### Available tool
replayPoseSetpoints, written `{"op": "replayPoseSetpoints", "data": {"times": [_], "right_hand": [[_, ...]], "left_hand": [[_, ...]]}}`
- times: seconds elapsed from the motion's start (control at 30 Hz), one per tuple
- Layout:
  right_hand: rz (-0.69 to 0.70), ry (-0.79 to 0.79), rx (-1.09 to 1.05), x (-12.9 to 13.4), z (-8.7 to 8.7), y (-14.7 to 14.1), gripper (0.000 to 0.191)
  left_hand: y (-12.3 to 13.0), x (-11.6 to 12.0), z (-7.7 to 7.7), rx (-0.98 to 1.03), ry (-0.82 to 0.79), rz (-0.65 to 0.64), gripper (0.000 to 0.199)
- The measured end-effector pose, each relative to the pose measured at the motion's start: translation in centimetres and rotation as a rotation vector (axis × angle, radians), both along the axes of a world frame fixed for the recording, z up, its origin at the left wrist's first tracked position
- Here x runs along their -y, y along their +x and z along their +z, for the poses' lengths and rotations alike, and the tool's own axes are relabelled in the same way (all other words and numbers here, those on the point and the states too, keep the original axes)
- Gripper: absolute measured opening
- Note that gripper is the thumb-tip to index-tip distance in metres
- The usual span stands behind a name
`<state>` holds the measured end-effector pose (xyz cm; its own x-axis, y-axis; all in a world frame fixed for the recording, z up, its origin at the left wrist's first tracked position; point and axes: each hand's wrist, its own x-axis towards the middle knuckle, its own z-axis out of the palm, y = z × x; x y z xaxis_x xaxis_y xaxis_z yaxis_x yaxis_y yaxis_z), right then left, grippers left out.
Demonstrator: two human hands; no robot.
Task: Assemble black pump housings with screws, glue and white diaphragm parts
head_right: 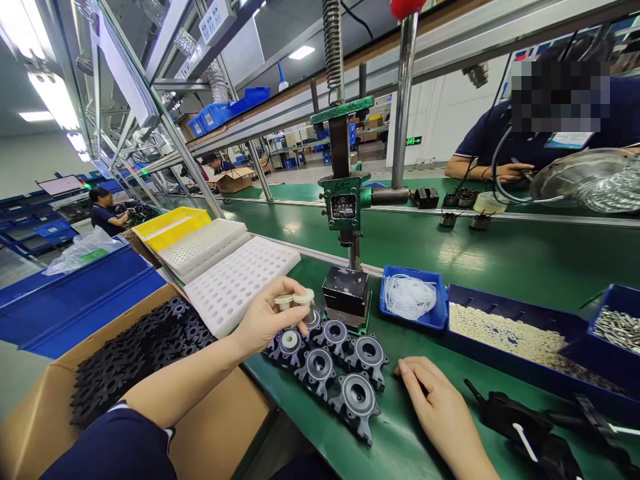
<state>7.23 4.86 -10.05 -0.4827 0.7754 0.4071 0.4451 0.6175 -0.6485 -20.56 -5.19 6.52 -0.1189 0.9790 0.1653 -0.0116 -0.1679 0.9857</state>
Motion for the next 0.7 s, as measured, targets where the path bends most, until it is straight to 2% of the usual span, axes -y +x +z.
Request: {"op": "replayPoseSetpoints", "data": {"times": [0.2, 0.43, 0.5, 0.63, 0.7], "right_hand": [[-0.007, 0.005, -0.001, 0.2, 0.3, -0.2, 0.069], [-0.008, -0.021, 0.013, 0.2, 0.3, 0.0, 0.070], [-0.009, -0.019, 0.014, 0.2, 0.2, -0.1, 0.070], [-0.005, -0.020, 0.002, 0.3, 0.4, -0.3, 0.072], [-0.001, -0.023, 0.006, 0.3, 0.5, -0.3, 0.071]], "left_hand": [[0.0, 0.6, -0.3, -0.195, 0.067, 0.056, 0.019], [0.1, 0.5, -0.3, -0.083, 0.050, -0.003, 0.037], [-0.1, 0.5, -0.6, -0.135, 0.070, 0.021, 0.040], [-1.0, 0.8, -1.6, -0.446, 0.310, 0.126, 0.053], [-1.6, 1.0, -2.3, -0.517, 0.404, 0.095, 0.054]]}}
